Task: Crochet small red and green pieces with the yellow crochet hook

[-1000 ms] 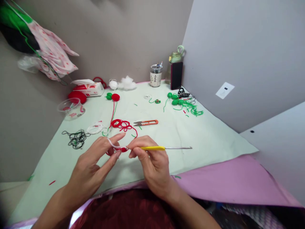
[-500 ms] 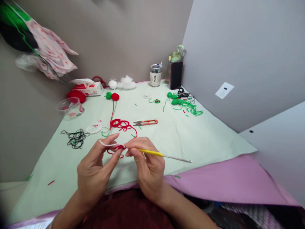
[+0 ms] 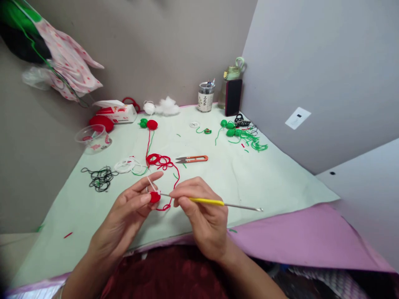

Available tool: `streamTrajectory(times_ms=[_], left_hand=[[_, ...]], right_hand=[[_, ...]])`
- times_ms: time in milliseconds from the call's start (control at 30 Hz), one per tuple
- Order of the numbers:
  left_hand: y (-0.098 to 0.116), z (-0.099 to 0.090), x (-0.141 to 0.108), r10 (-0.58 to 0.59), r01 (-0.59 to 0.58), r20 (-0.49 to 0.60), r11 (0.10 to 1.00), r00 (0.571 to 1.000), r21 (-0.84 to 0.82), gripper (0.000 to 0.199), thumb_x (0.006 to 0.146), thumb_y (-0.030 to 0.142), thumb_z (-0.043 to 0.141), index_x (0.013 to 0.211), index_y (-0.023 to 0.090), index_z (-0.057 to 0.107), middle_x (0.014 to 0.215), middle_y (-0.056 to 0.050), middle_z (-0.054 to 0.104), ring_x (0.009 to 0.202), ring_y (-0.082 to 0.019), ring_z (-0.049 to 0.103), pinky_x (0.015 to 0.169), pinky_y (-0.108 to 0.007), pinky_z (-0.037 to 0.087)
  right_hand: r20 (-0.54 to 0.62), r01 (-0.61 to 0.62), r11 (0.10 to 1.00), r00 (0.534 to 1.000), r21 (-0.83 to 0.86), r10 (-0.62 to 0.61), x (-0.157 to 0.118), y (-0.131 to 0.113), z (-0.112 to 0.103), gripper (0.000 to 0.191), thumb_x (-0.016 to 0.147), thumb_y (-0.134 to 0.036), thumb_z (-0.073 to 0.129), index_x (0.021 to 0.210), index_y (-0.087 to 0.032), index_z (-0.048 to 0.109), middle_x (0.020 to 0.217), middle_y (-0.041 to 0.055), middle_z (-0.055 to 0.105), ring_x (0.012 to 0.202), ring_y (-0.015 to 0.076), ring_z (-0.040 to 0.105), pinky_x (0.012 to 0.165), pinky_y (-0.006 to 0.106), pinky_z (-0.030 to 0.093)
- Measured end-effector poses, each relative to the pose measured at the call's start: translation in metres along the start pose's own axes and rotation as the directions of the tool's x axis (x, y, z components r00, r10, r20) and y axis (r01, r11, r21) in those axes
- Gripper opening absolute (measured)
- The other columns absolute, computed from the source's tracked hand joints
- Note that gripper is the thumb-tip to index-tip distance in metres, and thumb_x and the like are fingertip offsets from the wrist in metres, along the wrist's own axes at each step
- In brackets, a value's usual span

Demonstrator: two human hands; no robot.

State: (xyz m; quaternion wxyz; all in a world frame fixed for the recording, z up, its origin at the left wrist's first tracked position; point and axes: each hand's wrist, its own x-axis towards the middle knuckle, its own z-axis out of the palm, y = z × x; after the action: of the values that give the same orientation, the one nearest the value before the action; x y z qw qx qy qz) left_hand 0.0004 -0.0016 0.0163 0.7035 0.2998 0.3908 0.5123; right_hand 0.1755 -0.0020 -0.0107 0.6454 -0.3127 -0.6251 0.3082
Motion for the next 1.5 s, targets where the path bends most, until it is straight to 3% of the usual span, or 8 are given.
streamTrajectory(times_ms=[100, 200, 367, 633, 1067, 1267, 1400, 1500], left_hand=[[-0.002, 0.0, -0.001, 0.052, -0.054, 0.022, 0.995, 0.998, 0.085, 0.042, 0.081, 0.029, 0.089, 0.122, 0.024, 0.083, 0.082, 0.001, 0.065, 0.075, -0.012, 0.058, 0.077, -0.024, 0.049], [-0.005, 0.001, -0.003, 0.085, -0.092, 0.047, 0.983, 0.995, 0.158, 0.04, 0.083, 0.028, 0.088, 0.123, 0.026, 0.083, 0.082, 0.0, 0.066, 0.078, -0.014, 0.059, 0.08, -0.026, 0.049], [-0.002, 0.001, -0.004, 0.13, -0.123, -0.033, 0.979, 0.991, 0.159, 0.036, 0.083, 0.025, 0.085, 0.12, 0.026, 0.084, 0.083, 0.001, 0.062, 0.076, -0.013, 0.055, 0.076, -0.025, 0.048], [-0.007, -0.001, -0.004, 0.114, -0.117, 0.027, 0.976, 0.993, 0.181, 0.036, 0.084, 0.029, 0.087, 0.119, 0.029, 0.085, 0.085, 0.0, 0.062, 0.08, -0.013, 0.056, 0.079, -0.024, 0.047], [-0.014, -0.006, 0.001, 0.155, -0.153, 0.016, 0.954, 0.988, 0.259, 0.034, 0.086, 0.035, 0.088, 0.12, 0.032, 0.084, 0.086, 0.001, 0.065, 0.081, -0.012, 0.06, 0.079, -0.021, 0.05], [-0.009, -0.007, 0.001, 0.291, -0.274, 0.023, 0.866, 0.956, 0.418, 0.027, 0.089, 0.028, 0.084, 0.116, 0.03, 0.085, 0.086, 0.0, 0.067, 0.082, -0.013, 0.062, 0.082, -0.023, 0.052], [-0.002, -0.009, 0.0, 0.343, -0.319, 0.055, 0.787, 0.938, 0.528, 0.025, 0.087, 0.021, 0.083, 0.11, 0.031, 0.087, 0.087, 0.001, 0.067, 0.081, -0.013, 0.061, 0.084, -0.023, 0.053], [-0.002, -0.011, 0.001, 0.291, -0.288, 0.074, 0.816, 0.954, 0.502, 0.026, 0.088, 0.025, 0.084, 0.114, 0.032, 0.086, 0.085, 0.001, 0.068, 0.081, -0.013, 0.062, 0.083, -0.023, 0.054]], right_hand=[[-0.005, -0.049, 0.991, 0.999, 0.121, 0.05, 0.002, 0.0, 0.002, 0.02, 0.107, -0.025, 0.061, 0.106, -0.028, 0.081, 0.084, 0.0037, 0.074, 0.086, 0.0217, 0.07, 0.078, 0.038, 0.057], [0.023, -0.078, 0.991, 0.997, 0.107, 0.076, 0.003, 0.001, 0.005, 0.017, 0.105, -0.026, 0.064, 0.103, -0.027, 0.082, 0.094, 0.005, 0.078, 0.089, 0.021, 0.071, 0.08, 0.037, 0.058], [0.009, -0.087, 0.991, 0.996, 0.101, 0.087, 0.002, 0.0, 0.003, 0.021, 0.107, -0.022, 0.061, 0.106, -0.026, 0.081, 0.089, 0.0038, 0.075, 0.082, 0.0186, 0.069, 0.076, 0.035, 0.056], [0.037, -0.237, 0.887, 0.969, 0.396, 0.243, 0.003, 0.007, 0.004, 0.019, 0.107, -0.028, 0.063, 0.1, -0.025, 0.081, 0.088, 0.0006, 0.071, 0.073, 0.0127, 0.067, 0.069, 0.029, 0.055], [0.05, -0.06, 0.994, 0.997, 0.09, 0.056, 0.003, -0.002, 0.0, 0.02, 0.108, -0.021, 0.06, 0.105, -0.024, 0.079, 0.088, 0.0013, 0.072, 0.088, 0.0162, 0.067, 0.081, 0.032, 0.053], [0.036, -0.017, 1.0, 0.999, -0.012, 0.018, 0.0, -0.007, -0.002, 0.019, 0.106, -0.018, 0.061, 0.105, -0.023, 0.079, 0.088, 0.0013, 0.074, 0.087, 0.0154, 0.067, 0.079, 0.03, 0.053], [-0.023, -0.088, 0.993, 0.996, 0.078, 0.09, 0.0, -0.003, -0.005, 0.02, 0.107, -0.021, 0.061, 0.105, -0.024, 0.081, 0.085, 0.0008, 0.072, 0.08, 0.0146, 0.065, 0.074, 0.03, 0.052], [0.015, -0.216, 0.946, 0.976, 0.241, 0.219, 0.002, 0.002, -0.005, 0.02, 0.108, -0.026, 0.061, 0.102, -0.026, 0.081, 0.085, -0.0001, 0.071, 0.075, 0.0132, 0.065, 0.071, 0.029, 0.053]])
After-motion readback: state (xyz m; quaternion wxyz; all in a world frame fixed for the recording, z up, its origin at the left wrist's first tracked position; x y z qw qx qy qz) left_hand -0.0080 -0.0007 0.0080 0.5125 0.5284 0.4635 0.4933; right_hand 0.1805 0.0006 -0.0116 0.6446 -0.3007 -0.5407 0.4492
